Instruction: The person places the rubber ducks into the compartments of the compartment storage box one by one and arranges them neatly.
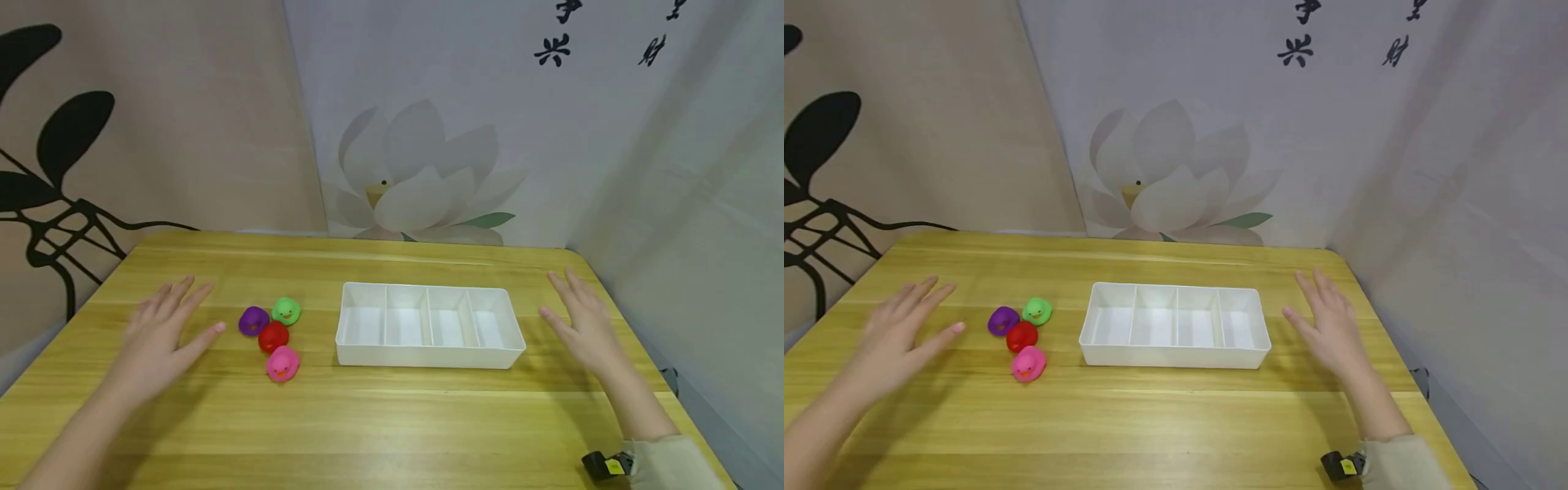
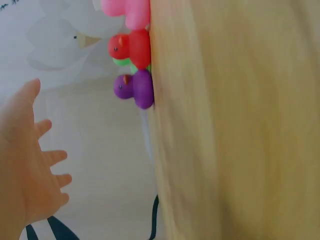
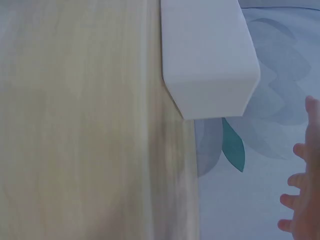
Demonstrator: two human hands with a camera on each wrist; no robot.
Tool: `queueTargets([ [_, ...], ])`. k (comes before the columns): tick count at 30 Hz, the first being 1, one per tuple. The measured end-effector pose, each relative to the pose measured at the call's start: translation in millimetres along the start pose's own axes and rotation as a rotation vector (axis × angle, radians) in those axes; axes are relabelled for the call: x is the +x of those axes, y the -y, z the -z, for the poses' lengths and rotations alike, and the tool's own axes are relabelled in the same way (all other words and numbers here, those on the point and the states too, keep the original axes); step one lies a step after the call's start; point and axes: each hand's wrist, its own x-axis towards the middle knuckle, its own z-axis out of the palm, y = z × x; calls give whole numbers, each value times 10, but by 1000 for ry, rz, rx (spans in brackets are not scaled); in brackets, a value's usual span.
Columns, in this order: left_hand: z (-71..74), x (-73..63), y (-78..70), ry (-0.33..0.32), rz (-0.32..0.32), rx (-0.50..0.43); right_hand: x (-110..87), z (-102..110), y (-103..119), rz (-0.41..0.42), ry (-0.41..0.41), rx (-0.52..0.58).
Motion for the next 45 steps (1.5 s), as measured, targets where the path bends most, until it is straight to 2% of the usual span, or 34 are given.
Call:
queueTargets([
  [8,-114,-45,-154,-65,-88,-193,-6,-150,46,26,-37,194],
  [14,-200,-88,-289,-31,-52,-336,2,-243,55,4,-16,321],
  [20,-334,-103,-386,0,-30,-437,4,-322,10,3,-14,406],
  [24,-413,-118,-417,14,-19,-472,-1,-373,-32,-4,8,453],
  [30,-496,-162,-459,31,-15,-448,-31,-429,-75,-8,73,554],
  [40,-627,-194,-425,36,-18,-441,-41,-562,-120,-40,140,708],
  [45,-687,-203,-413,25,-53,-447,-42,-607,-114,-60,152,745],
])
